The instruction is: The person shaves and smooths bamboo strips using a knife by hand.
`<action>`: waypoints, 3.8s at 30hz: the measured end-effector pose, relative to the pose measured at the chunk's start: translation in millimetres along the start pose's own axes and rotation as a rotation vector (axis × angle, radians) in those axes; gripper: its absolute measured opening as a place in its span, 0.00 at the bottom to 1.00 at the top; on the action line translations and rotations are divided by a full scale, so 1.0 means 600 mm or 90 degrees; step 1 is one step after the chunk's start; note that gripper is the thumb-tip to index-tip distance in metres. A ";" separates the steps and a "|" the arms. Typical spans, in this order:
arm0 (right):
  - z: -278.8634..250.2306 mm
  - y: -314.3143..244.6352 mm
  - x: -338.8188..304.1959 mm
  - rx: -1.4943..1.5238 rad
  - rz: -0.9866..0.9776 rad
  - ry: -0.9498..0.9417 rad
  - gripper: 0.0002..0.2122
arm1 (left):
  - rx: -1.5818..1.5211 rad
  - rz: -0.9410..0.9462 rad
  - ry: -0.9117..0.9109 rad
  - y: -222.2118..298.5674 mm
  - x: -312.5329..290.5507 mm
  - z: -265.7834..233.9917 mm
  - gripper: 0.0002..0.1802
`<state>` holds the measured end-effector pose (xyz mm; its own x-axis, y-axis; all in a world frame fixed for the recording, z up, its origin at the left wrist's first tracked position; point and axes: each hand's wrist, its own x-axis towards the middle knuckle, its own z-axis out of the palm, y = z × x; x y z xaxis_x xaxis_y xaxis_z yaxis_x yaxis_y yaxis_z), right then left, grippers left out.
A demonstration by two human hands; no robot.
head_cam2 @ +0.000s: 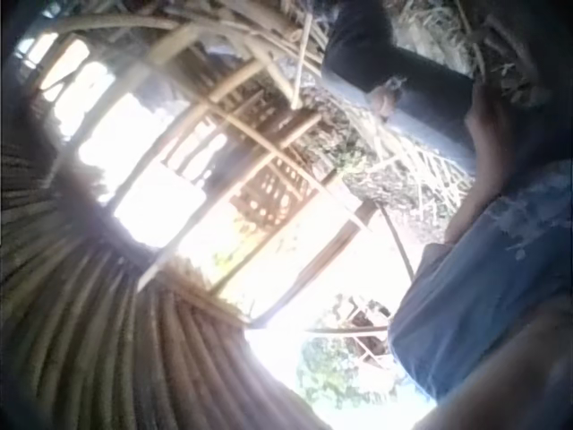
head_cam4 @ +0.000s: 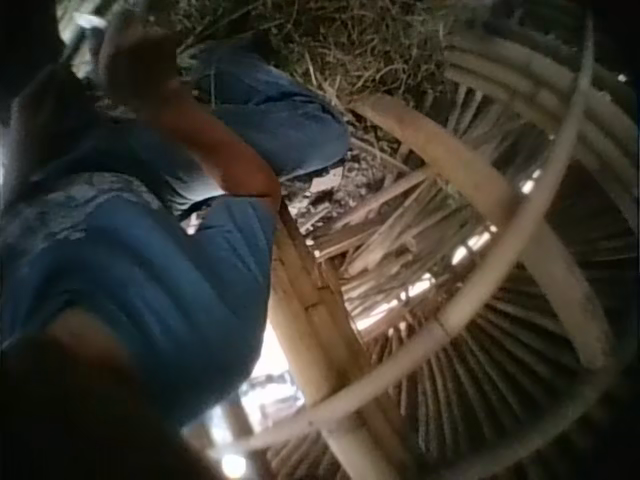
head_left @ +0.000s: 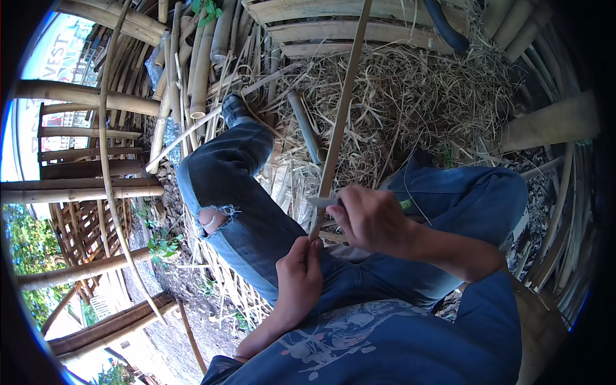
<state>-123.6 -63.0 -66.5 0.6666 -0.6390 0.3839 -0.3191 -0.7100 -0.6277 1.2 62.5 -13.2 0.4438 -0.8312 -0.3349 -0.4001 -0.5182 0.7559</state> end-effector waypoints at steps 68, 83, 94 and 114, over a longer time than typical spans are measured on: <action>-0.017 0.117 0.048 -0.330 0.238 -0.116 0.15 | 0.167 0.093 0.010 -0.015 -0.038 0.006 0.03; -0.016 0.061 0.024 -0.009 0.098 0.102 0.10 | 0.104 -0.030 -0.039 -0.027 -0.036 -0.032 0.13; -0.022 0.148 0.040 -0.215 0.218 -0.047 0.15 | 0.141 -0.002 0.004 -0.039 -0.063 -0.026 0.16; -0.025 0.120 0.028 -0.225 0.147 -0.129 0.17 | 0.233 0.020 0.011 -0.065 -0.070 -0.024 0.14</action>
<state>-145.4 -129.6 -95.0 0.6583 -0.7462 0.0991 -0.6610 -0.6360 -0.3983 9.6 120.4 -20.3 0.4394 -0.8457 -0.3030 -0.6728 -0.5333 0.5128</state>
